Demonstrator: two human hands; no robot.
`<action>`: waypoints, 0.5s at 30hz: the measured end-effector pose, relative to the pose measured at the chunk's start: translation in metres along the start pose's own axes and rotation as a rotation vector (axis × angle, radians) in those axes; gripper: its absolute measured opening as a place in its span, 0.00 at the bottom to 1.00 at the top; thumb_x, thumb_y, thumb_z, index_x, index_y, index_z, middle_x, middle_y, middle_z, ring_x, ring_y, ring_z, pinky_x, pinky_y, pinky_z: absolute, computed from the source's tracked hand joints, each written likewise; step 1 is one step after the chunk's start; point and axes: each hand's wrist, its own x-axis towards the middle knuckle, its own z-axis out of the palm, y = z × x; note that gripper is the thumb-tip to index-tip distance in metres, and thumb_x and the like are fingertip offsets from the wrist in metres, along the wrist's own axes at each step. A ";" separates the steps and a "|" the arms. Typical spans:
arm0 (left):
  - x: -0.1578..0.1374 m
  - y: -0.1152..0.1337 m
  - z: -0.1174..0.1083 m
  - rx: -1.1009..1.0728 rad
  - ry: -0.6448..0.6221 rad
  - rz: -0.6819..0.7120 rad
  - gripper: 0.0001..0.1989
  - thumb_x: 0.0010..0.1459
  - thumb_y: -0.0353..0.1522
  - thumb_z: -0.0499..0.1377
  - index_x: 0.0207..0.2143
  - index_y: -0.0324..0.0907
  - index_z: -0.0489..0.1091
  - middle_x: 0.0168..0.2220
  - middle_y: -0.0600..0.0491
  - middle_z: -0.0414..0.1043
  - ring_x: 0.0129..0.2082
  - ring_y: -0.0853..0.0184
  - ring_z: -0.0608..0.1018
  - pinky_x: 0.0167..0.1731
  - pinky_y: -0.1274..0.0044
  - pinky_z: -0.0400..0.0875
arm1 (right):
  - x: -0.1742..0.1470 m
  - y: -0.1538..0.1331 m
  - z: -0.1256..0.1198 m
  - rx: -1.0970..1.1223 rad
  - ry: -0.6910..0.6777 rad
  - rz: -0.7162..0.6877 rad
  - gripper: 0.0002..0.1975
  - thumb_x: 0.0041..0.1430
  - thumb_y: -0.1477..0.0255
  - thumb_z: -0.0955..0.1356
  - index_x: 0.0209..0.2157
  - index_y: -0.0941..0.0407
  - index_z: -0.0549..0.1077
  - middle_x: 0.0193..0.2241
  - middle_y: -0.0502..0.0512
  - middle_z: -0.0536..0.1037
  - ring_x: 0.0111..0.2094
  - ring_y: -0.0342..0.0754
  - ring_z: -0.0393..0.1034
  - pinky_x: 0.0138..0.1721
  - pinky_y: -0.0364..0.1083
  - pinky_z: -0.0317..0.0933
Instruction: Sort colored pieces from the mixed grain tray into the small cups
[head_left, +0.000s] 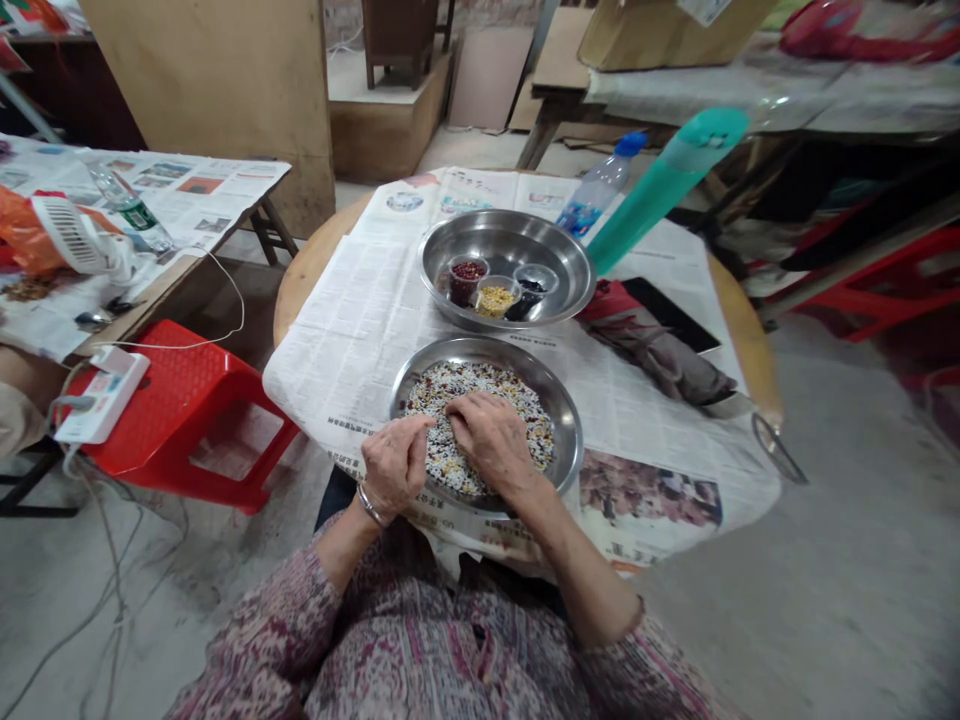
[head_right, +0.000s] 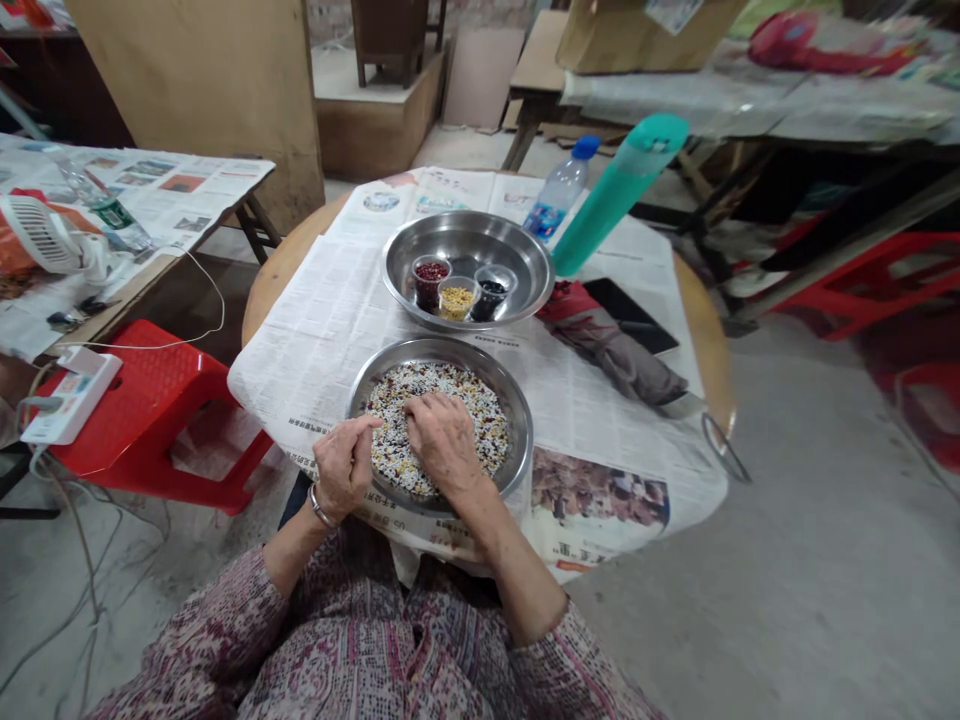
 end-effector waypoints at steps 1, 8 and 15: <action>0.000 0.002 -0.001 -0.018 0.004 -0.007 0.12 0.65 0.27 0.50 0.45 0.40 0.73 0.39 0.47 0.80 0.39 0.66 0.81 0.42 0.75 0.75 | 0.000 0.001 -0.001 0.020 0.010 0.015 0.08 0.61 0.77 0.64 0.36 0.56 0.75 0.34 0.57 0.80 0.40 0.52 0.71 0.44 0.49 0.57; 0.017 0.043 -0.008 -0.377 0.057 -0.644 0.12 0.66 0.36 0.52 0.40 0.43 0.74 0.25 0.56 0.69 0.22 0.73 0.66 0.25 0.80 0.62 | -0.004 0.010 -0.012 0.204 0.081 0.186 0.09 0.60 0.73 0.63 0.35 0.54 0.76 0.32 0.55 0.81 0.34 0.50 0.73 0.39 0.47 0.60; 0.047 0.054 -0.006 -1.127 0.076 -1.148 0.07 0.60 0.33 0.58 0.35 0.38 0.72 0.24 0.58 0.61 0.23 0.77 0.64 0.24 0.84 0.60 | -0.006 0.012 -0.020 0.426 0.073 0.370 0.10 0.58 0.68 0.64 0.34 0.54 0.77 0.21 0.49 0.76 0.20 0.44 0.65 0.28 0.44 0.56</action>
